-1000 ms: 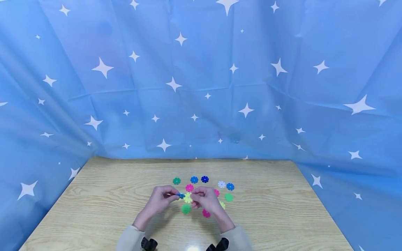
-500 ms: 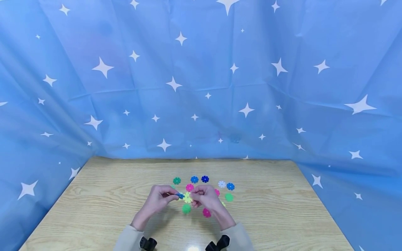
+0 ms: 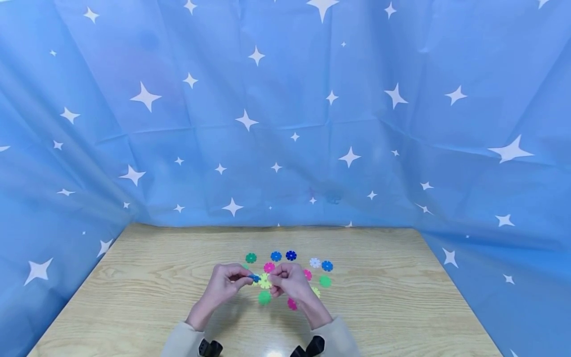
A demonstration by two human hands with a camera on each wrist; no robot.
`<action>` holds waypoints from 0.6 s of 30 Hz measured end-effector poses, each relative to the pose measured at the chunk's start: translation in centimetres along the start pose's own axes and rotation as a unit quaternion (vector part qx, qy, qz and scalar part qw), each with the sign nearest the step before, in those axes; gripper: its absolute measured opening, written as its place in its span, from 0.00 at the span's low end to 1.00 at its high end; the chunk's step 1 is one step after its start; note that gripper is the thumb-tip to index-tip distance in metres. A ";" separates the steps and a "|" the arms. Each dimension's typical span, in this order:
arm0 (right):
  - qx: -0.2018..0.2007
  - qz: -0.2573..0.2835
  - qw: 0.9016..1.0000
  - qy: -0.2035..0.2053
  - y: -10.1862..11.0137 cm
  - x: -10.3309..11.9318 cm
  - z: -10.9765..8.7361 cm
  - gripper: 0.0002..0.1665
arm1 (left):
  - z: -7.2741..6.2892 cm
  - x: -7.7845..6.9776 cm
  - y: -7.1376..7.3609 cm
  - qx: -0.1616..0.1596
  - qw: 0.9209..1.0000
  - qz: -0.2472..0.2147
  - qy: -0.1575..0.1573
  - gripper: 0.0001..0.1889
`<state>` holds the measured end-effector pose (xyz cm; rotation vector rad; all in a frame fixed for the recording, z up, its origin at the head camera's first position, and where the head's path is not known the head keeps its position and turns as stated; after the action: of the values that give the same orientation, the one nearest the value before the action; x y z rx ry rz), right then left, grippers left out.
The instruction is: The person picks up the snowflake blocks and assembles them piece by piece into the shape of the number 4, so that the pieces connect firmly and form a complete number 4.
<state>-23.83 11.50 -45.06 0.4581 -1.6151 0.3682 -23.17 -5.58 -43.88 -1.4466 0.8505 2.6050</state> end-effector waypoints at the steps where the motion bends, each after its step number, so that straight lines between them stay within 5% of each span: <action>1: -0.001 -0.001 1.000 -0.001 0.0 0.0 0.0 0.05 | 0.0 -0.2 0.0 -0.002 1.000 0.003 -0.004 0.06; 9: -0.017 0.001 1.000 -0.002 -0.3 -0.1 0.2 0.04 | 0.0 -3.2 0.5 -0.014 0.998 0.035 -0.043 0.07; 18: 0.000 0.057 0.998 -0.005 -0.1 -0.5 0.4 0.04 | -0.1 -0.1 0.0 -0.037 0.996 0.037 -0.068 0.06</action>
<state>-24.08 11.27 -45.62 0.3697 -1.6557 0.4512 -23.06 -5.62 -43.82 -1.2580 0.8167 2.7798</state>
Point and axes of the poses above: each hand's wrist, its own z-axis towards the middle knuckle, its own y-axis out of the back of the hand, x = y × z, the point moved 5 cm from there along z, towards the middle knuckle, and after that the axes turned 12 degrees about x, right-handed, at the moved point
